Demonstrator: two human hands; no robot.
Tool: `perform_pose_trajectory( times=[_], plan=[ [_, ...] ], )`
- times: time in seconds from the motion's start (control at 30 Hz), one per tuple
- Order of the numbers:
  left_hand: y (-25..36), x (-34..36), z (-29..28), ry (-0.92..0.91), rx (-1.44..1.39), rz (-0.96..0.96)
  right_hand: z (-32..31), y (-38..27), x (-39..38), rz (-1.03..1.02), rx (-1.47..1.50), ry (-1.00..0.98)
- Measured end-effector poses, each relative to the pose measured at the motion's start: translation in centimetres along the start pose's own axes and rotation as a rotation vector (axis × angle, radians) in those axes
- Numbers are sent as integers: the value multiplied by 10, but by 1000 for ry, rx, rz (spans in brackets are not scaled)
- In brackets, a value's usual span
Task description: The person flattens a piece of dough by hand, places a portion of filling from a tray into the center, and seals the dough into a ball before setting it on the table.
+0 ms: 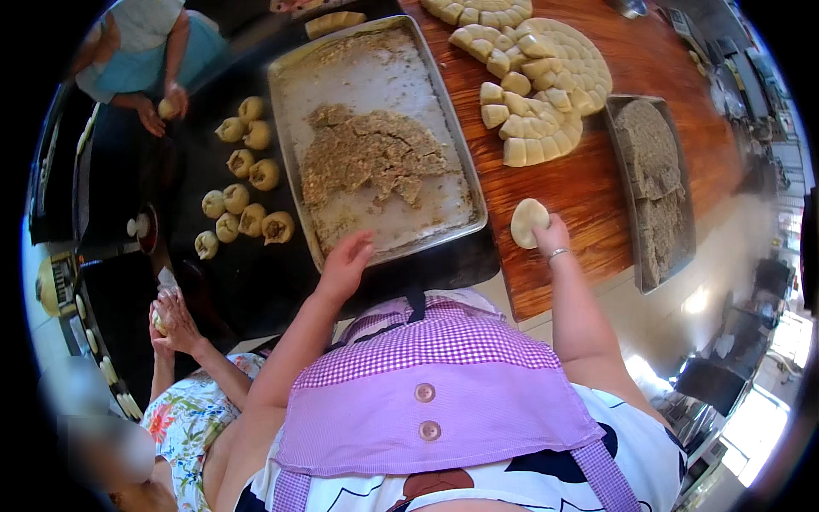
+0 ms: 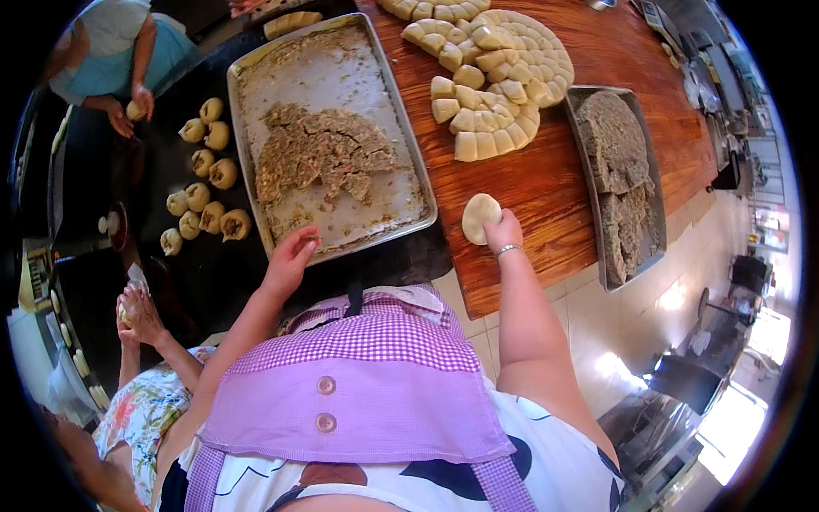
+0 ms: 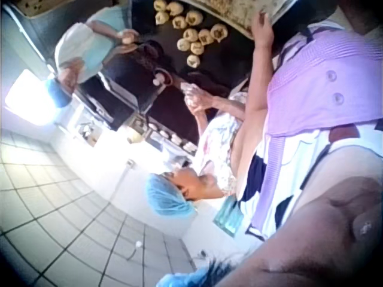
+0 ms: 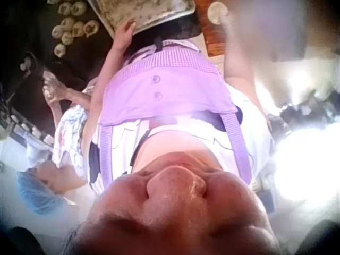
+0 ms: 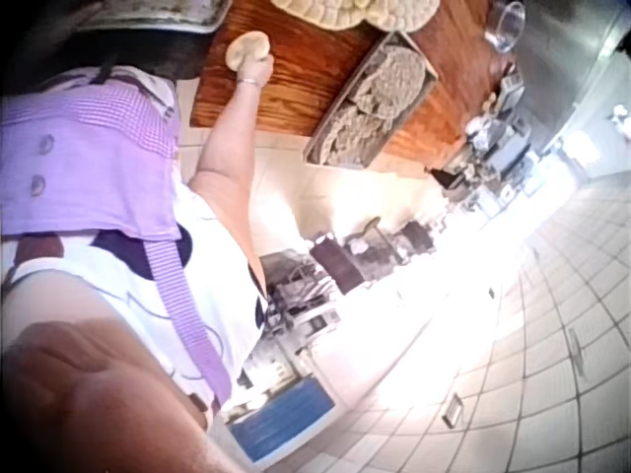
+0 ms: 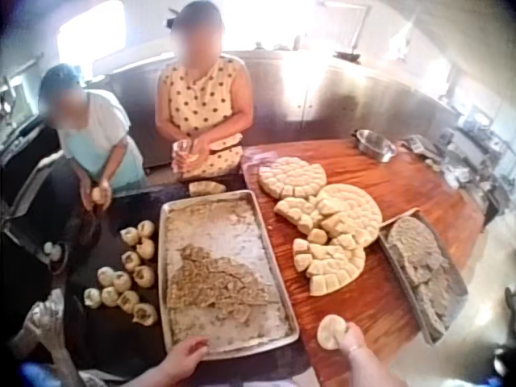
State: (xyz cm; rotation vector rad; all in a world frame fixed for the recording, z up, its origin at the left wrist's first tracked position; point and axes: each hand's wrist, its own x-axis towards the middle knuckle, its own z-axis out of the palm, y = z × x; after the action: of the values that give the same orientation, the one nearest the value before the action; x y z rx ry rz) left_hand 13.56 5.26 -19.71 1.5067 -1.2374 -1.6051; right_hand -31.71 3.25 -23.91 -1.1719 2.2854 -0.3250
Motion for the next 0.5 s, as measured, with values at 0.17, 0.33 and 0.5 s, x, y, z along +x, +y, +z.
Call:
perform_pose_trajectory(
  times=[0.17, 0.33, 0.5],
  plan=[
    [5, 0, 17, 72, -660, -372, 2, -82, -52, -252, 462, -209],
    [28, 0, 25, -196, -1289, -352, 29, -193, -135, 24, 946, -872],
    [48, -16, -3, -169, -1476, -129, 63, -195, -99, -282, 748, -761]
  ],
)
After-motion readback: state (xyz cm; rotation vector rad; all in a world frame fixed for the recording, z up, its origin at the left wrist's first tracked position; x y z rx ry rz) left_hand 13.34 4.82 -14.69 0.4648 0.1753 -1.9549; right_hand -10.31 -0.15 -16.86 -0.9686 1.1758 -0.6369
